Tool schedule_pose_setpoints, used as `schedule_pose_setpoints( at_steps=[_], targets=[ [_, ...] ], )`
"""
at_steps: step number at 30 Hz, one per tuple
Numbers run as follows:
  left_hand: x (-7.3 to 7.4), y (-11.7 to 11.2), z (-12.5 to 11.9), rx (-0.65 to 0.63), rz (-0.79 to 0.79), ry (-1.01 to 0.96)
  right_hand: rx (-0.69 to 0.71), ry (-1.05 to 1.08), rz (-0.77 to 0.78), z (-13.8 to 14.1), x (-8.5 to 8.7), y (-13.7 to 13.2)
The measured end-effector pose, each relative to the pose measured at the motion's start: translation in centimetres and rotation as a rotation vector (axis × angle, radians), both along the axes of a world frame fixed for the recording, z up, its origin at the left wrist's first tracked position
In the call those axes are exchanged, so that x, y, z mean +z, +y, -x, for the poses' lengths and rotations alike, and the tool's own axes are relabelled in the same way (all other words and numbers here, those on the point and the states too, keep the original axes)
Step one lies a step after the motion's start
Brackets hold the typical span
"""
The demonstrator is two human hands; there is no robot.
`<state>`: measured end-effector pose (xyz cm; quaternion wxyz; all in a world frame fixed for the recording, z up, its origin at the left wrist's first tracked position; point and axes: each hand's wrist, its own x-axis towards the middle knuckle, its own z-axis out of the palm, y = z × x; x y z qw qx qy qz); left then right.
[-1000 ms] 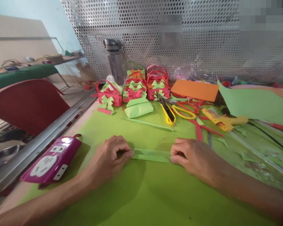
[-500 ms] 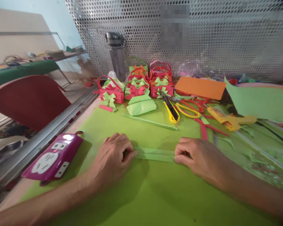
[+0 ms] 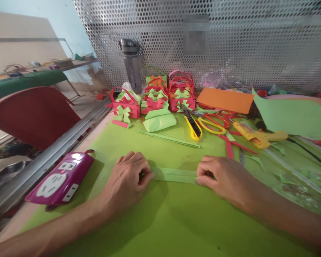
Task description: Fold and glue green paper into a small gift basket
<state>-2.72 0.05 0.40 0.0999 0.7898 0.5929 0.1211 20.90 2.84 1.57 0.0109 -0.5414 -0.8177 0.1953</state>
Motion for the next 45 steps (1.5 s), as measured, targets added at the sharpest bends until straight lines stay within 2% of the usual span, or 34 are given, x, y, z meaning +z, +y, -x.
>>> schedule_pose_setpoints(
  at_steps=[9, 11, 14, 17, 21, 26, 31, 38, 45],
  targets=[
    [0.1, -0.1, 0.4, 0.001, -0.027, 0.073, -0.005, 0.000, -0.002, 0.3, 0.2, 0.2],
    [0.1, -0.1, 0.4, -0.086, -0.089, 0.169, -0.005, 0.008, -0.008, 0.3, 0.4, 0.2],
    [0.6, 0.2, 0.1, -0.306, -0.175, 0.419, -0.010, 0.029, -0.010, 0.1, 0.4, 0.2],
    [1.2, 0.7, -0.5, -0.514, -0.176, 0.602, -0.025, 0.050, -0.037, 0.0, 0.3, 0.1],
    [1.7, 1.3, -1.4, -0.631, -0.149, 0.681, -0.010, 0.043, -0.067, -0.2, -0.1, 0.2],
    [1.8, 1.3, -2.4, -0.623, -0.163, 0.733, 0.025, 0.050, -0.103, -0.2, 0.0, 0.2],
    [1.4, 1.3, -2.5, -0.621, -0.218, 0.680, 0.030, 0.026, -0.100, -0.1, 0.2, 0.2],
    [1.9, 0.2, -0.6, -0.593, -0.225, 0.694, 0.026, 0.075, -0.109, -0.3, -0.3, 0.2],
    [2.3, -1.6, 2.2, -0.492, -0.192, 0.567, 0.004, 0.078, -0.074, -0.3, -0.1, 0.1]
  ],
)
